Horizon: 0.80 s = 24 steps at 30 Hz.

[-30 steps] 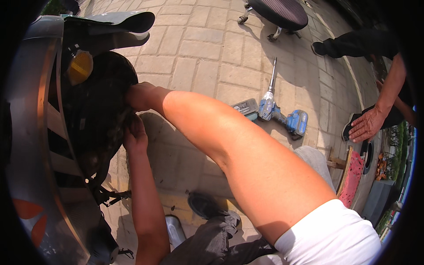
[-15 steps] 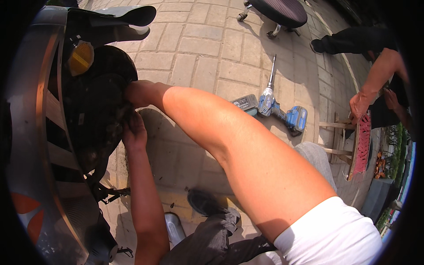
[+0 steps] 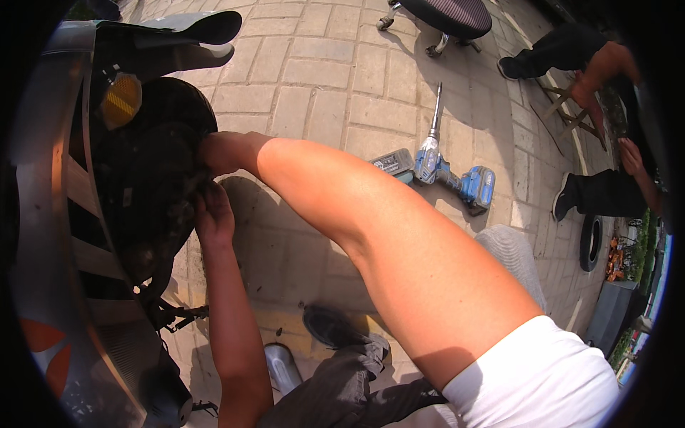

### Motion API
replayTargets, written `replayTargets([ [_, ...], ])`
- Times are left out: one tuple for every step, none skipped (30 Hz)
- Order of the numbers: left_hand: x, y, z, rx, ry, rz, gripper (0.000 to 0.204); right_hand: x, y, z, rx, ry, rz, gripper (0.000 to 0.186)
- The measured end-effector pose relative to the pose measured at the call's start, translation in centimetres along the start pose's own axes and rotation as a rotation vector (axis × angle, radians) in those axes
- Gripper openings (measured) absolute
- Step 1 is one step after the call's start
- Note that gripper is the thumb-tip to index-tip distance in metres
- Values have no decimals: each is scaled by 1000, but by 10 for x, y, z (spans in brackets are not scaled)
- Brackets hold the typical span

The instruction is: The person removes a side panel from a scooter, then uses a cordless impact driver to fasten screws into the scooter body. They also manually adjust a cable or wire near the rear wheel area and reattach the side panel.

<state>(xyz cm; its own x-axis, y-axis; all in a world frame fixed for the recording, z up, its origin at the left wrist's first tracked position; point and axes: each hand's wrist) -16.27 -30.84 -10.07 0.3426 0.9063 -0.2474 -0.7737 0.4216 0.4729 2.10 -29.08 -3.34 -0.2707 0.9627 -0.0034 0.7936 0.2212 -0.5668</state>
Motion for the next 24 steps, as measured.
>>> replayTargets([
  [-2,1,5,52,105,9,34,-1,-6,-4,-10,-8,23,20],
  [-5,2,9,104,210,17,35,-2,-12,-7,-20,-16,45,20],
  [-5,1,7,90,136,3,35,-5,-13,-8,-30,-22,72,19],
  [-5,0,6,75,63,-11,36,-6,-11,-6,-34,-3,87,18],
  [-5,-2,4,59,-10,-27,36,-7,-8,-3,-38,15,104,17],
  [-3,-1,6,64,-21,-28,37,-8,-5,3,-31,28,115,16],
  [-4,-4,9,69,-16,-36,38,-13,-6,4,-44,-25,168,18],
  [-4,-9,11,73,-12,-46,39,-16,-1,1,-57,-80,222,21],
  [-10,-13,12,72,-28,-88,40,-25,7,9,7,31,202,19],
  [-15,-2,11,88,-36,-101,40,-25,2,18,65,91,215,17],
  [-26,13,4,104,-48,-112,41,-33,-4,26,104,257,179,21],
  [-40,30,-6,118,-10,-107,41,-44,-20,32,238,470,287,29],
  [-54,42,-15,123,18,-98,40,-62,-35,39,312,506,410,34],
  [-68,50,-22,124,43,-97,40,-80,-37,60,307,434,481,30],
  [-85,55,-34,154,66,-128,40,-109,-40,81,285,223,456,27],
  [-106,56,-47,179,92,-176,40,-140,-52,99,292,14,537,22],
  [-125,58,-56,202,109,-214,40,-169,-59,127,237,-122,452,19],
  [-142,59,-67,248,197,-199,40,-191,-75,147,178,-316,420,18],
  [-161,63,-76,297,289,-176,40,-208,-90,171,174,-363,374,18],
  [-180,69,-83,345,385,-150,40,-217,-105,188,171,-411,324,18],
  [-197,76,-90,359,410,-141,39,-219,-119,195,174,-426,346,18],
  [-213,82,-96,372,436,-133,39,-219,-132,201,177,-442,369,17],
  [-229,87,-101,385,461,-126,39,-218,-143,206,178,-457,394,17],
  [-242,90,-101,413,493,-121,38,-219,-147,216,146,-438,392,17],
])
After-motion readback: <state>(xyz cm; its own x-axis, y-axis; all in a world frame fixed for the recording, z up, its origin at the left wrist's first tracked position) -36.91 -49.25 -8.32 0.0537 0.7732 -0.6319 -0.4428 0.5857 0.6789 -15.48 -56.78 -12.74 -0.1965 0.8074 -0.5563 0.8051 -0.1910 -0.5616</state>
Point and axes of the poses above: each hand's wrist, its own x-axis towards the middle knuckle, its own z-axis out of the palm, y = z × x, and after that the axes turned 6 degrees about z, right-handed
